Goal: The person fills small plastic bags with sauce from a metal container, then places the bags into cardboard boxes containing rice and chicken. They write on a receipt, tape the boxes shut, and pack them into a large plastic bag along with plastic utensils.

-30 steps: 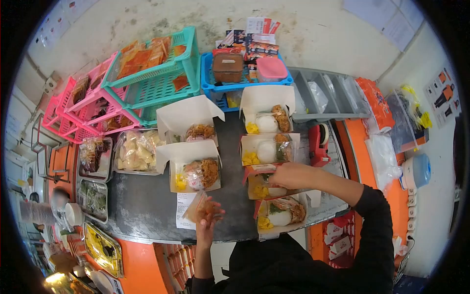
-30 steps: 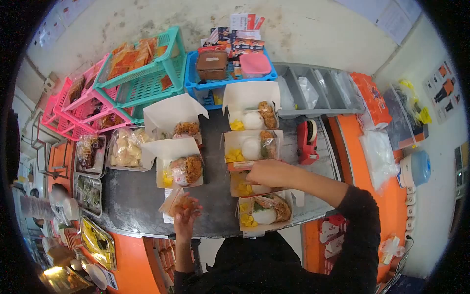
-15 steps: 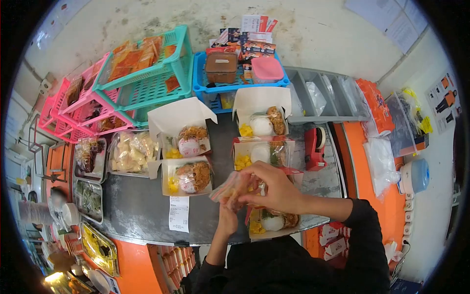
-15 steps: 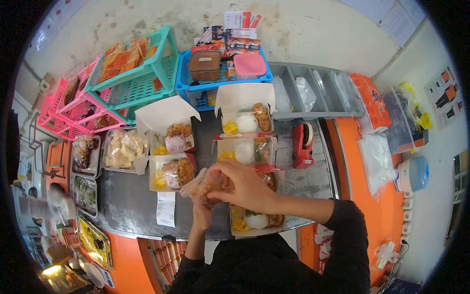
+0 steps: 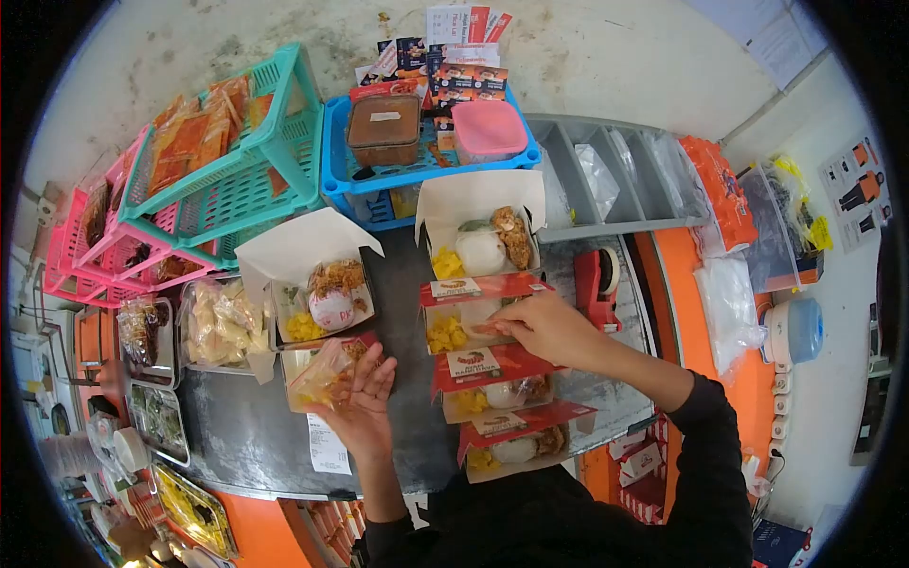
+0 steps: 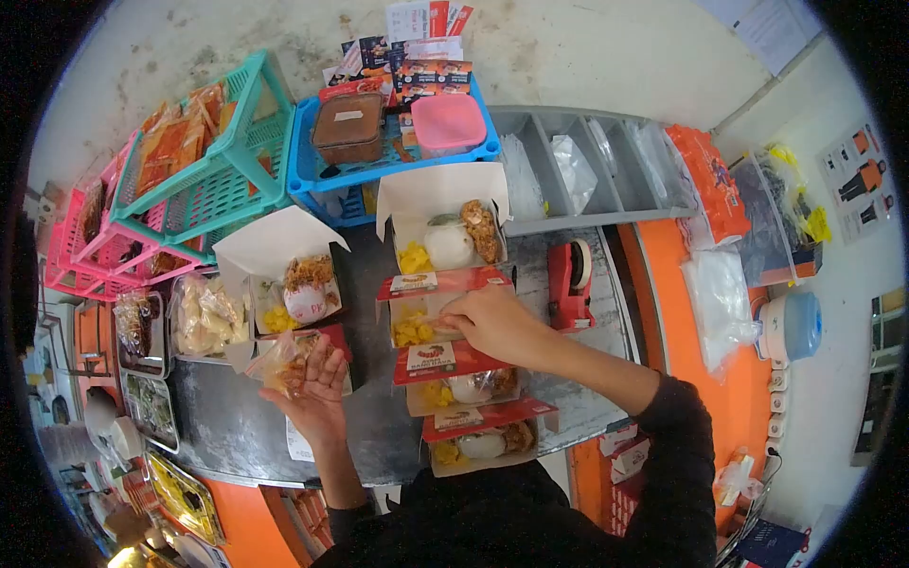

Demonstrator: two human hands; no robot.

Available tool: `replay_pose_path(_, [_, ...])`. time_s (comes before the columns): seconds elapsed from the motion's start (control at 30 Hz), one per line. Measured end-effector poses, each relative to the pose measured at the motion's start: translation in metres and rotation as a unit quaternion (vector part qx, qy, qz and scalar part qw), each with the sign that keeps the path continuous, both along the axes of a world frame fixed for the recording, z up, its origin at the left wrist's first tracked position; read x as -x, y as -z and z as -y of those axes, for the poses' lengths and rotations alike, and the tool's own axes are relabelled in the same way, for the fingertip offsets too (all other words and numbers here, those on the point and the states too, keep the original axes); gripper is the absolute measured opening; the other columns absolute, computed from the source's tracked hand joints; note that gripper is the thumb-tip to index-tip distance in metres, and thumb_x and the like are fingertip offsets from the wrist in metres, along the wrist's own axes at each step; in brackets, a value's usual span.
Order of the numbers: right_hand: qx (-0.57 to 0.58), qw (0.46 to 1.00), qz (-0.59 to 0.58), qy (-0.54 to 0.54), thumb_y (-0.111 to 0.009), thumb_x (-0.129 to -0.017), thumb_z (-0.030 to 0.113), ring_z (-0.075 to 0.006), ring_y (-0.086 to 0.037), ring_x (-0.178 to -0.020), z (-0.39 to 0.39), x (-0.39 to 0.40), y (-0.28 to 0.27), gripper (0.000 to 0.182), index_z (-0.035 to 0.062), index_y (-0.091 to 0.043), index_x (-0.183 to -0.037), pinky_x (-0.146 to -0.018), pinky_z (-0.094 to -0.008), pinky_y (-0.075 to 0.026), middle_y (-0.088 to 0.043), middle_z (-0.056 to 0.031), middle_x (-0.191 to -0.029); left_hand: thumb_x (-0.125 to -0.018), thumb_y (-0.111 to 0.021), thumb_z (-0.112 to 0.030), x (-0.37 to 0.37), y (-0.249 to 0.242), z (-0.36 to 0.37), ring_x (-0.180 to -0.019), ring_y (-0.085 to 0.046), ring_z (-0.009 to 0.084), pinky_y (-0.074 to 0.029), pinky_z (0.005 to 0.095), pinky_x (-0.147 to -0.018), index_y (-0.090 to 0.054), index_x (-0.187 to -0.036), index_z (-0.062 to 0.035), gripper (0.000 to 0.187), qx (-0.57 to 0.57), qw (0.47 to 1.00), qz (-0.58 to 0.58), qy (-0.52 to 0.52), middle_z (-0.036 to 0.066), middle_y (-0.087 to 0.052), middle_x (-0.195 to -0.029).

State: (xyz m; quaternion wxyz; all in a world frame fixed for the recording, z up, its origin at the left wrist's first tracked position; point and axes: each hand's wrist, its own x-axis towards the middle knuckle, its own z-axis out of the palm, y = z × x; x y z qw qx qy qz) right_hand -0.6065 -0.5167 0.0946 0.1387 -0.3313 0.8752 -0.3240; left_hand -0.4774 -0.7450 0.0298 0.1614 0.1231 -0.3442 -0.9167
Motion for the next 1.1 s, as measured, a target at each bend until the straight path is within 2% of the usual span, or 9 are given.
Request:
replay_pose_path(0.2, [-0.203, 0.975, 0.069, -0.056, -0.055, -0.081, 0.013, -0.0327, -0.06, -0.082, 0.0, -0.011, -0.009, 0.024, 0.0056, -0.06, -0.103, -0.071, -0.0371, -0.048, -0.058, -0.016, -0.105, -0.085, -0.055, -0.032, 0.008, 0.015, 0.004, -0.09, -0.06, 0.0259, -0.046, 0.0352, -0.083, -0.041, -0.122, -0.0031, 0.049, 0.103, 0.978, -0.047, 0.173, 0.021, -0.055, -0.109])
replay_pose_path(0.33, [0.068, 0.997, 0.007, -0.042, -0.06, -0.079, 0.02, -0.0292, -0.06, -0.089, 0.015, -0.012, -0.029, 0.031, 0.0071, -0.058, -0.107, -0.077, -0.036, -0.048, -0.058, -0.0149, -0.107, -0.086, -0.054, -0.024, 0.034, -0.011, -0.022, -0.085, -0.06, 0.0211, -0.046, 0.0312, -0.08, -0.044, -0.12, 0.0001, 0.043, 0.276, 0.882, -0.087, 0.373, 0.017, -0.058, -0.103])
replay_pose_path(0.47, [0.151, 0.981, 0.025, -0.116, -0.063, -0.077, 0.015, -0.0249, -0.06, -0.088, 0.011, 0.007, -0.019, 0.024, 0.0049, -0.061, -0.098, -0.074, -0.0331, -0.049, -0.059, -0.0122, -0.105, -0.088, -0.05, -0.018, 0.046, 0.002, -0.045, -0.084, -0.058, 0.0166, -0.045, 0.027, -0.077, -0.038, -0.126, 0.0007, 0.044, 0.154, 0.915, -0.016, 0.373, 0.014, -0.059, -0.098])
replay_pose_path(0.57, [0.107, 0.966, 0.23, 0.042, -0.063, -0.076, 0.017, -0.0247, -0.061, -0.088, 0.015, 0.033, -0.027, 0.017, 0.0018, -0.063, -0.083, -0.078, -0.0342, -0.046, -0.063, -0.0125, -0.097, -0.088, -0.049, -0.015, 0.04, -0.033, -0.044, -0.087, -0.057, 0.0138, -0.044, 0.0249, -0.077, -0.034, -0.129, -0.0002, 0.045, 0.132, 0.935, 0.082, 0.32, 0.012, -0.06, -0.096])
replay_pose_path(0.67, [0.08, 0.986, 0.144, 0.038, -0.06, -0.075, 0.012, -0.0262, -0.06, -0.088, 0.017, 0.066, -0.019, 0.016, 0.0011, -0.061, -0.088, -0.079, -0.0347, -0.046, -0.062, -0.0131, -0.096, -0.089, -0.047, -0.018, 0.001, -0.034, -0.031, -0.082, -0.055, 0.0115, -0.041, 0.0223, -0.073, -0.036, -0.127, -0.0035, 0.042, 0.272, 0.946, 0.109, 0.141, 0.011, -0.061, -0.094])
replay_pose_path(0.73, [0.059, 0.994, -0.095, -0.007, -0.057, -0.078, 0.011, -0.0282, -0.057, -0.095, 0.009, 0.088, 0.016, 0.021, 0.0028, -0.058, -0.097, -0.083, -0.0349, -0.043, -0.059, -0.0143, -0.101, -0.09, -0.046, -0.02, -0.039, -0.026, -0.019, -0.081, -0.055, 0.0112, -0.04, 0.0219, -0.073, -0.037, -0.126, -0.004, 0.04, 0.269, 0.949, 0.146, 0.07, 0.01, -0.06, -0.094])
replay_pose_path(0.9, [0.184, 0.975, -0.124, -0.001, -0.057, -0.076, 0.009, -0.0311, -0.047, -0.111, 0.005, -0.014, -0.049, 0.029, 0.004, -0.056, -0.105, -0.093, -0.0381, -0.037, -0.05, -0.0164, -0.117, -0.088, -0.043, -0.039, -0.141, 0.006, -0.016, -0.091, -0.053, 0.0149, -0.038, 0.0293, -0.081, -0.042, -0.12, -0.0053, 0.046, 0.304, 0.909, 0.27, -0.094, 0.008, -0.057, -0.104])
replay_pose_path(0.97, [0.232, 0.96, -0.13, -0.092, -0.055, -0.076, 0.006, -0.0291, -0.052, -0.106, 0.004, -0.077, -0.055, 0.027, 0.0006, -0.056, -0.103, -0.091, -0.0372, -0.039, -0.051, -0.0193, -0.117, -0.086, -0.041, -0.048, -0.165, 0.012, -0.047, -0.103, -0.05, 0.02, -0.036, 0.0336, -0.087, -0.041, -0.123, -0.0056, 0.056, 0.224, 0.941, 0.156, -0.201, 0.011, -0.052, -0.116])
replay_pose_path(1.1, [0.361, 0.879, 0.078, -0.301, -0.055, -0.079, 0.018, -0.0362, -0.042, -0.115, 0.06, -0.206, 0.002, 0.042, 0.0031, -0.049, -0.117, -0.096, -0.0449, -0.031, -0.045, -0.0202, -0.122, -0.085, -0.032, -0.058, -0.161, -0.023, -0.114, -0.125, -0.032, 0.0294, -0.025, 0.0411, -0.1, -0.026, -0.134, -0.0045, 0.073, -0.064, 0.994, 0.017, -0.086, 0.017, -0.032, -0.136])
